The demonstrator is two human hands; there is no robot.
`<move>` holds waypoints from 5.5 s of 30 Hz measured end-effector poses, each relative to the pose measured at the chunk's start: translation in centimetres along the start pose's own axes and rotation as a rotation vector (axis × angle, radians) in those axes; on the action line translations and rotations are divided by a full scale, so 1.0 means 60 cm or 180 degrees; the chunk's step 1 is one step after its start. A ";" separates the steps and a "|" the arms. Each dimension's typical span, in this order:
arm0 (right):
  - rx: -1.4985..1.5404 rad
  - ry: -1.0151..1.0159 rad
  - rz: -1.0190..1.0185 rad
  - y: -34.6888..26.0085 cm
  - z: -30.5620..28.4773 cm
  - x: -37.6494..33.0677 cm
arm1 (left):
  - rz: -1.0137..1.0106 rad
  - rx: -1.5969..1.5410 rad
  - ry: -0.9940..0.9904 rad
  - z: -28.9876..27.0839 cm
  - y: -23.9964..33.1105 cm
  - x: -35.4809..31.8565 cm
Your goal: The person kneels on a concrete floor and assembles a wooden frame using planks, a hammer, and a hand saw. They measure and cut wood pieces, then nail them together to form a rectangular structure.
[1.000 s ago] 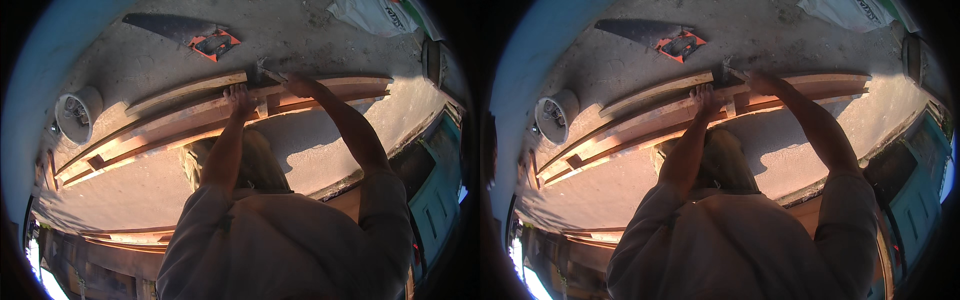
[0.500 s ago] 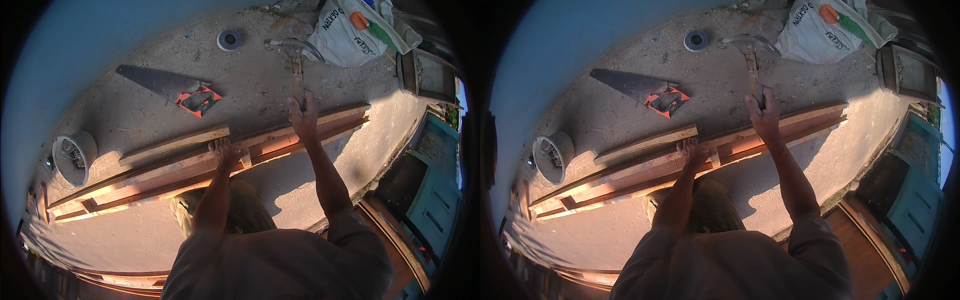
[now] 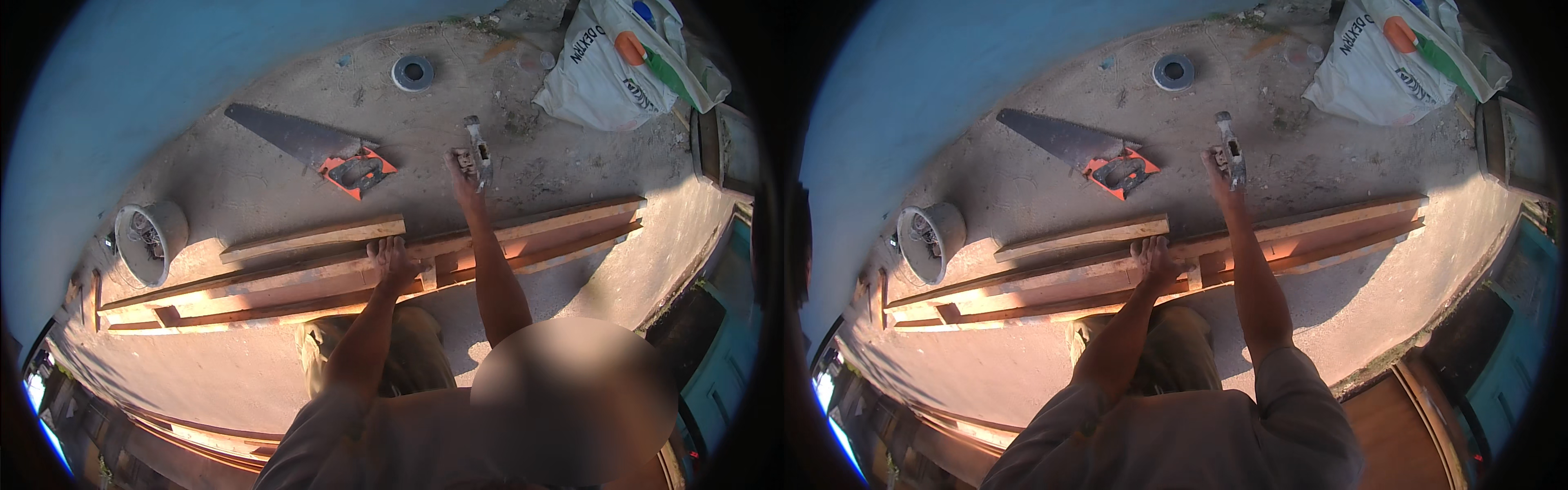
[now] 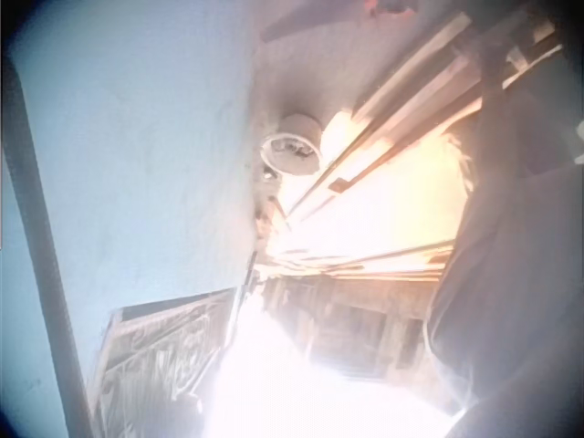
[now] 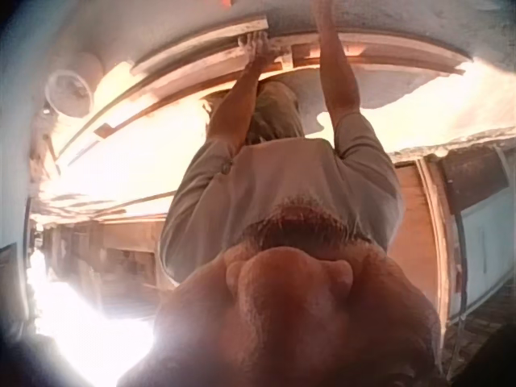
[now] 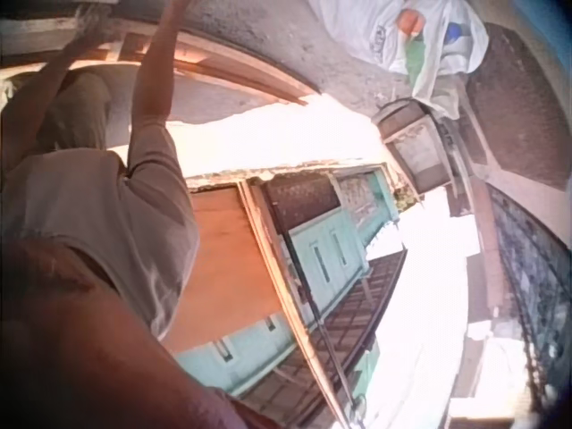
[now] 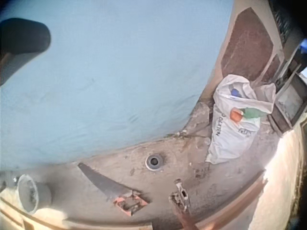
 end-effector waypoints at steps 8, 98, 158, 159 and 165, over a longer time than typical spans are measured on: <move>0.0434 -0.0333 0.0982 -0.010 0.003 0.006 | 0.0111 -0.0036 0.0190 0.002 0.004 0.004; 0.0179 -0.3725 0.1184 -0.265 -0.178 -1.060 | 0.1288 -0.3860 -0.0526 -0.083 -0.244 -0.841; -0.1433 -0.1411 0.0699 0.081 -0.400 -1.049 | -0.1058 -0.0137 0.2342 0.022 -0.606 -0.848; -0.1878 -0.1352 0.0325 0.157 -0.449 -1.073 | -0.0878 -0.0273 0.2256 0.018 -0.587 -0.822; -0.2493 -0.1293 0.0278 0.330 -0.551 -1.244 | -0.0604 -0.0350 0.2193 -0.134 -0.526 -0.759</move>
Point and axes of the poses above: each hand's wrist, its own x-axis towards the middle knuckle, its own z-axis out of the palm, y = z × x, the point moved 4 cm from there along x, towards the middle knuckle, and after that the axes turned 6 degrees about x, right-handed, at the moved point
